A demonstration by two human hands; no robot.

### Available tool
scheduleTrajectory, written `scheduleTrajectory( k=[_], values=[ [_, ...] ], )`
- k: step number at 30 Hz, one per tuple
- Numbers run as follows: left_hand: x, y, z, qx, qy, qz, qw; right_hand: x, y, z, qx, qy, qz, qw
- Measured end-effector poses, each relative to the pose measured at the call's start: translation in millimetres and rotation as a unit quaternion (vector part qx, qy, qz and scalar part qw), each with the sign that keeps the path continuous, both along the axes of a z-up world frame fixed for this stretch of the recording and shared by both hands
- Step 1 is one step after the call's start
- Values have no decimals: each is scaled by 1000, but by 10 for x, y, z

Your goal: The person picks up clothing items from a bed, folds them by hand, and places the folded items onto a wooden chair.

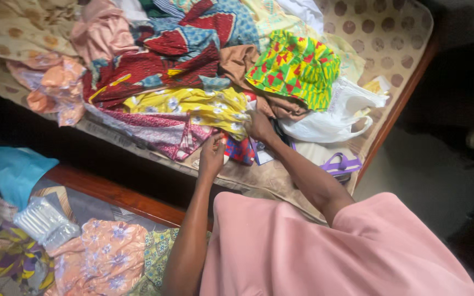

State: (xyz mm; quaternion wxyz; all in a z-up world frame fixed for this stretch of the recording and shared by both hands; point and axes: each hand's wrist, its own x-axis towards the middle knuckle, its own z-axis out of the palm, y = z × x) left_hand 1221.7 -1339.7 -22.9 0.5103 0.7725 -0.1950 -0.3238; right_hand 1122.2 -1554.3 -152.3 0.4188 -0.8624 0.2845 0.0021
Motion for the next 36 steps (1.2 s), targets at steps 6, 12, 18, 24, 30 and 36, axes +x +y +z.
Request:
scheduleTrajectory(
  k=[6, 12, 18, 24, 30, 36],
  values=[
    [93, -498, 145, 57, 68, -65, 994, -276, -731, -144, -175, 125, -27, 976],
    [136, -529, 135, 23, 46, -115, 992, -428, -1466, -215, -247, 77, -95, 961],
    [241, -619, 194, 87, 69, -110, 988, -107, -1635, 43, -9, 292, -187, 938],
    [340, -821, 243, 87, 65, -104, 989, 117, -1043, 41, 13, 115, -175, 978],
    [407, -957, 97, 76, 105, -27, 991, 454, -206, 589, 145, -58, -151, 976],
    [643, -811, -19, -27, 317, 168, 933, 536, 519, 1429, 257, -67, -42, 963]
  ],
)
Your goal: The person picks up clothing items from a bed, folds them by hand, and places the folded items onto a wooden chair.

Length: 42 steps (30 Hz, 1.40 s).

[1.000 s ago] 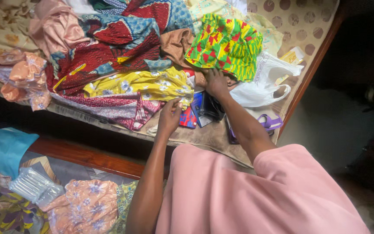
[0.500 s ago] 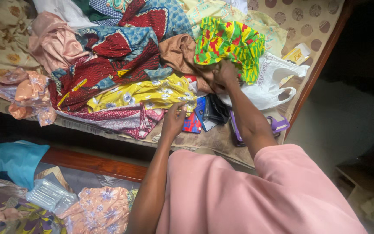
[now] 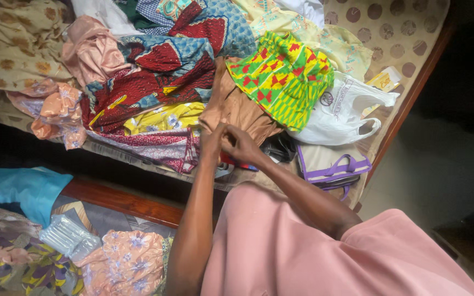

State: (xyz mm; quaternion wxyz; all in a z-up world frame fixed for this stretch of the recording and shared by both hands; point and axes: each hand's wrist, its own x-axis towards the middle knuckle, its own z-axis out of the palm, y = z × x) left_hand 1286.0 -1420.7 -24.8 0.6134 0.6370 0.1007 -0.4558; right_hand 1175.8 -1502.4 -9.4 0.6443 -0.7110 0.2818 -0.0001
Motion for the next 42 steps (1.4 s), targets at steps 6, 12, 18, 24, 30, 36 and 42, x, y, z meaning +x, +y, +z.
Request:
scheduleTrajectory(
  k=[6, 12, 18, 24, 30, 36, 42],
  values=[
    [174, 385, 462, -54, -86, 4, 995, 45, -130, 484, 161, -18, 111, 981],
    [131, 724, 1036, -68, -158, -39, 984, 313, -503, 640, -116, -93, 78, 986],
    [178, 1122, 1781, 51, -59, -33, 996, 586, -541, 630, -235, -180, 258, 920],
    [234, 1653, 2031, -217, -211, 60, 951, 731, -390, -182, -306, -127, 308, 892],
    [107, 2434, 1925, -294, -201, 263, 897, 766, -186, -803, -211, -3, 248, 946],
    [-141, 2863, 1896, -327, -196, 329, 864, 439, 420, -1263, -210, 99, 394, 889],
    [-423, 3207, 1814, -269, -179, 401, 857, -70, 1016, -1371, -145, 100, 373, 911]
  ],
)
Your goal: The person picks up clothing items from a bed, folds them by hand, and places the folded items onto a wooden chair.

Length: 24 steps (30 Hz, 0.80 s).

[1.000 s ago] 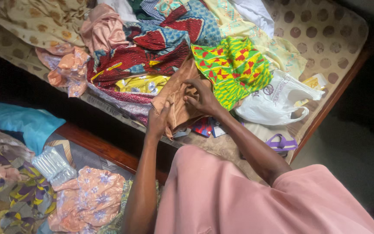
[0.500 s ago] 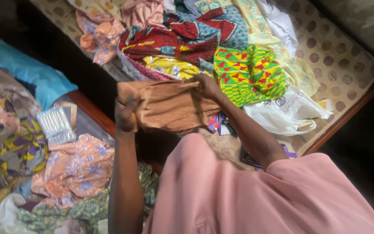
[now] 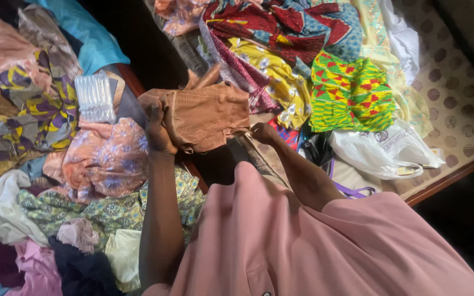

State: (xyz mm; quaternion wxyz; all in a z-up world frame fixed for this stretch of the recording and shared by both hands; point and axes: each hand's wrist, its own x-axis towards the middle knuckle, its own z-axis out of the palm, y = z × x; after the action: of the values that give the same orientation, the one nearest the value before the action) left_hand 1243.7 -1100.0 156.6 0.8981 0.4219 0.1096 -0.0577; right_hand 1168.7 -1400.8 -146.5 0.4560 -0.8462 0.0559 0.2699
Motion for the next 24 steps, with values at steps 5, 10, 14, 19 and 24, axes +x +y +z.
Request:
scheduleTrajectory(
  k=[5, 10, 14, 19, 24],
  values=[
    [-319, 23, 122, 47, -22, -52, 997, -13, 415, 109, 23, -128, -42, 991],
    [-602, 283, -55, 119, -24, -48, 991, 290, 836, 1078, 247, -104, -131, 954],
    [-693, 595, -192, 161, -10, -223, 961, 297, 990, 2193, 285, -310, 93, 902],
    [-603, 806, -39, 289, -98, -275, 912, 358, 1158, 2721, 141, -274, 308, 900],
    [-680, 1102, 632, 383, -151, -233, 881, 329, 1066, 2581, 204, -307, 267, 890]
  ],
)
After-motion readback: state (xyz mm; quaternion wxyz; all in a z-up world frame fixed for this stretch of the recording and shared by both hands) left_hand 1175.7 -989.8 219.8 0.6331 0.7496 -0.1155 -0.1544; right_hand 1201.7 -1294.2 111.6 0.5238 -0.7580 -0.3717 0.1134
